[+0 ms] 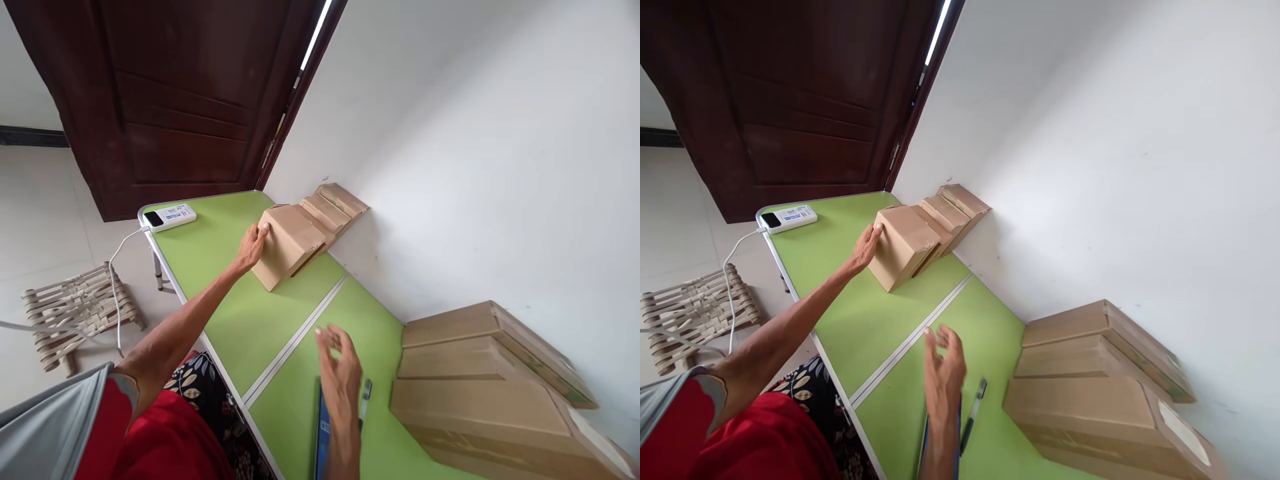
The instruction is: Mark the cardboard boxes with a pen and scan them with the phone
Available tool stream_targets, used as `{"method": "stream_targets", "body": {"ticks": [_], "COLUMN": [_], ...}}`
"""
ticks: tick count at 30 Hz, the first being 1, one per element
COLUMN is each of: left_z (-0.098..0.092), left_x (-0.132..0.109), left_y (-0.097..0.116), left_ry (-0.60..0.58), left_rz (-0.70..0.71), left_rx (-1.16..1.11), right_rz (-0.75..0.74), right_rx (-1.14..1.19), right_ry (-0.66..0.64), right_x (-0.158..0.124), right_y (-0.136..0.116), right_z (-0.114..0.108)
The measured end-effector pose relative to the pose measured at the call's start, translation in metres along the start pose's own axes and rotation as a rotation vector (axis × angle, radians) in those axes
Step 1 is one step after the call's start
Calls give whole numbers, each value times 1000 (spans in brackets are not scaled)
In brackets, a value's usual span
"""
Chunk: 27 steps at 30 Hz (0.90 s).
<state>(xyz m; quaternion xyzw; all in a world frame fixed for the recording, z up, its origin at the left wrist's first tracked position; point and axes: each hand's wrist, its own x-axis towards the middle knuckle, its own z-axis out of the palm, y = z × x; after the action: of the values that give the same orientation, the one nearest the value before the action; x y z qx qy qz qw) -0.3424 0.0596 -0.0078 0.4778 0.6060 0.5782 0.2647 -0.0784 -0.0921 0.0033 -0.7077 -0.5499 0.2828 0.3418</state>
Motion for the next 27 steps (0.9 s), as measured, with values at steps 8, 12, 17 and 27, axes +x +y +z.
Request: {"method": "stream_targets", "body": {"ticks": [8, 12, 17, 27], "left_z": [-15, -24, -44, -81], "left_x": [-92, -144, -162, -118], "left_y": [9, 20, 40, 77], "left_ry": [-106, -188, -260, -620], "left_rz": [107, 242, 258, -437], "left_rx": [5, 28, -63, -771], "right_rz": [-198, -181, -126, -299], "right_rx": [426, 496, 411, 663], "right_ry": [-189, -137, -34, -170], "right_x": [38, 26, 0, -52], "right_y": [-38, -23, -11, -28], "right_z": [69, 53, 9, -50]}}
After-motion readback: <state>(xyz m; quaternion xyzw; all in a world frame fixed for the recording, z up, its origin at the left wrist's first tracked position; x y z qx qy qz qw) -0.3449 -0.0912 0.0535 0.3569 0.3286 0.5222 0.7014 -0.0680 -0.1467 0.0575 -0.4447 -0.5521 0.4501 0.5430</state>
